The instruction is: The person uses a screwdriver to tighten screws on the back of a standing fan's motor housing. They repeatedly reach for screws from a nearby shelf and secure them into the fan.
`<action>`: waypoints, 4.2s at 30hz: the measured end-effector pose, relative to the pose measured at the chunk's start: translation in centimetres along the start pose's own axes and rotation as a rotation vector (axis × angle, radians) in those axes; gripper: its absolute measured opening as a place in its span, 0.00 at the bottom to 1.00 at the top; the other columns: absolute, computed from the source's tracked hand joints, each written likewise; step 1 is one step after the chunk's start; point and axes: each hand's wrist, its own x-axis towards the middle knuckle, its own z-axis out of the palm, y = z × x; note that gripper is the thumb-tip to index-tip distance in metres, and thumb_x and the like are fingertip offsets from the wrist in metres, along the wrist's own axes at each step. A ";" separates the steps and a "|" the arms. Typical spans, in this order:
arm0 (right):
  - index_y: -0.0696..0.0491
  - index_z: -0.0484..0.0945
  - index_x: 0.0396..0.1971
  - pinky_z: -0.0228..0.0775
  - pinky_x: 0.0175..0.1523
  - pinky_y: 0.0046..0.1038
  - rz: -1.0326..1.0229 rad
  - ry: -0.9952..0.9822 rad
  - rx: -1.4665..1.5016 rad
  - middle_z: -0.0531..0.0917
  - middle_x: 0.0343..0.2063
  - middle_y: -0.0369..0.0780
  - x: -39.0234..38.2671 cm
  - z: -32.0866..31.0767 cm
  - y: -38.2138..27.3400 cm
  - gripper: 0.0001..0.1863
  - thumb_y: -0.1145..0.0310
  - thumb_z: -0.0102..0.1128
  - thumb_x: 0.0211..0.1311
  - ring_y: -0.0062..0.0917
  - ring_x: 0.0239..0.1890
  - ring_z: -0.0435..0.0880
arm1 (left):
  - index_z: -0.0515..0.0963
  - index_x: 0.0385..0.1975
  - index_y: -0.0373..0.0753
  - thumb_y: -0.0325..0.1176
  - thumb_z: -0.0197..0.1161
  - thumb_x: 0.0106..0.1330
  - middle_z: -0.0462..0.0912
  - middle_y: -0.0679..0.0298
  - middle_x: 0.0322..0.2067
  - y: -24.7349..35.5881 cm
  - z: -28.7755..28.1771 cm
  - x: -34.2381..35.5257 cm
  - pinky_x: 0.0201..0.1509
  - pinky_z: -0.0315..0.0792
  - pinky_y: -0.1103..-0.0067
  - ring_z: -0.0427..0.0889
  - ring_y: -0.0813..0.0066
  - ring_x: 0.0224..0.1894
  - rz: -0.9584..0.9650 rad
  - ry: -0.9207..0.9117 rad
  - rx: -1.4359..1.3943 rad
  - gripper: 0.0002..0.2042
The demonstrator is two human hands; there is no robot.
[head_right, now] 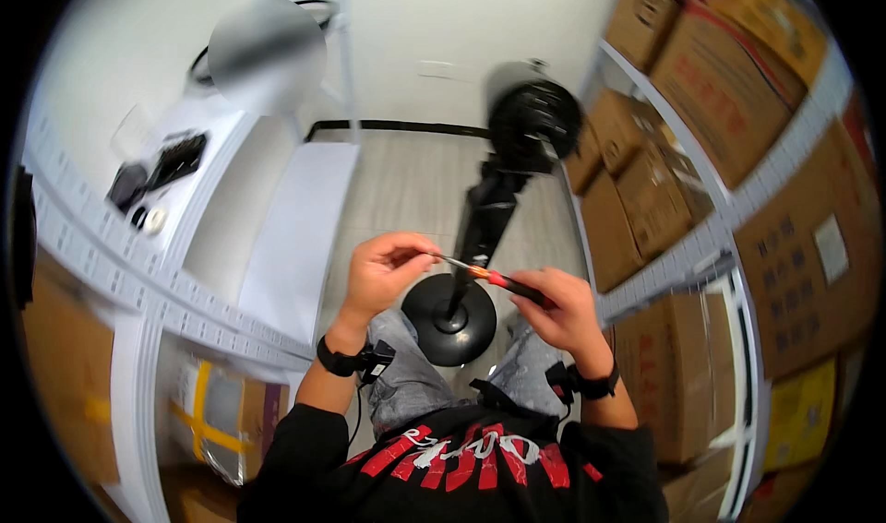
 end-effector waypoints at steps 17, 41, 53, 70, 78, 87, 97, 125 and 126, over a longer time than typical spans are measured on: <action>0.56 0.85 0.42 0.61 0.24 0.27 0.048 0.200 0.083 0.78 0.21 0.40 -3.9 -4.3 4.4 0.16 0.77 0.73 0.51 0.27 0.18 0.72 | 0.80 0.42 0.31 0.17 0.62 0.67 0.86 0.53 0.38 -3.4 6.6 4.5 0.43 0.83 0.79 0.88 0.69 0.39 -0.149 -0.089 -0.211 0.07; 0.58 0.85 0.42 0.64 0.27 0.24 0.076 0.193 0.120 0.81 0.23 0.40 -3.4 -5.1 4.2 0.15 0.78 0.70 0.52 0.25 0.20 0.75 | 0.80 0.40 0.30 0.18 0.64 0.65 0.86 0.54 0.36 -1.2 7.5 5.5 0.42 0.83 0.79 0.88 0.69 0.37 -0.139 -0.100 -0.078 0.06; 0.56 0.85 0.43 0.67 0.28 0.26 -0.032 0.179 0.060 0.82 0.29 0.40 -2.9 -5.1 4.2 0.18 0.83 0.70 0.49 0.26 0.24 0.78 | 0.81 0.38 0.30 0.16 0.65 0.63 0.86 0.56 0.34 -0.2 6.4 5.7 0.39 0.82 0.80 0.87 0.72 0.35 -0.146 -0.124 0.019 0.06; 0.56 0.85 0.41 0.74 0.32 0.26 -0.083 0.211 -0.041 0.83 0.31 0.41 -2.6 -5.8 3.8 0.19 0.84 0.72 0.45 0.29 0.29 0.82 | 0.82 0.36 0.30 0.21 0.66 0.65 0.85 0.60 0.29 0.8 6.2 6.0 0.36 0.80 0.83 0.86 0.76 0.31 -0.299 -0.185 0.127 0.03; 0.58 0.82 0.40 0.76 0.35 0.25 -0.100 0.233 0.062 0.81 0.37 0.42 -2.1 -5.3 3.0 0.19 0.87 0.69 0.45 0.29 0.33 0.83 | 0.81 0.35 0.32 0.23 0.65 0.67 0.85 0.62 0.29 0.3 6.4 6.2 0.34 0.78 0.84 0.85 0.77 0.30 -0.287 -0.174 0.031 0.02; 0.59 0.82 0.39 0.76 0.36 0.24 -0.152 0.273 0.076 0.81 0.39 0.43 -2.3 -5.2 2.7 0.18 0.89 0.66 0.45 0.27 0.34 0.82 | 0.80 0.40 0.32 0.22 0.65 0.66 0.85 0.59 0.32 0.1 5.7 6.2 0.37 0.79 0.82 0.86 0.75 0.32 -0.287 -0.176 -0.108 0.06; 0.59 0.82 0.38 0.76 0.37 0.26 -0.174 0.427 -0.121 0.81 0.39 0.44 -1.2 -5.4 1.0 0.17 0.88 0.68 0.45 0.29 0.35 0.83 | 0.67 0.63 0.33 0.29 0.76 0.58 0.78 0.56 0.52 -1.2 3.8 8.5 0.57 0.75 0.75 0.78 0.70 0.56 0.056 0.026 0.193 0.34; 0.60 0.81 0.35 0.74 0.34 0.29 -0.200 0.451 -0.427 0.80 0.34 0.42 4.0 -4.5 -2.0 0.13 0.86 0.67 0.47 0.33 0.31 0.81 | 0.57 0.66 0.33 0.36 0.78 0.52 0.75 0.56 0.56 -5.6 7.4 14.6 0.63 0.72 0.73 0.76 0.69 0.59 0.072 -0.015 0.164 0.44; 0.59 0.81 0.35 0.74 0.34 0.29 -0.209 0.451 -0.441 0.80 0.33 0.42 4.1 -4.5 -2.1 0.13 0.86 0.67 0.47 0.32 0.31 0.81 | 0.57 0.66 0.34 0.36 0.78 0.52 0.75 0.56 0.56 -5.5 7.4 14.6 0.63 0.72 0.73 0.76 0.69 0.59 0.077 -0.014 0.160 0.44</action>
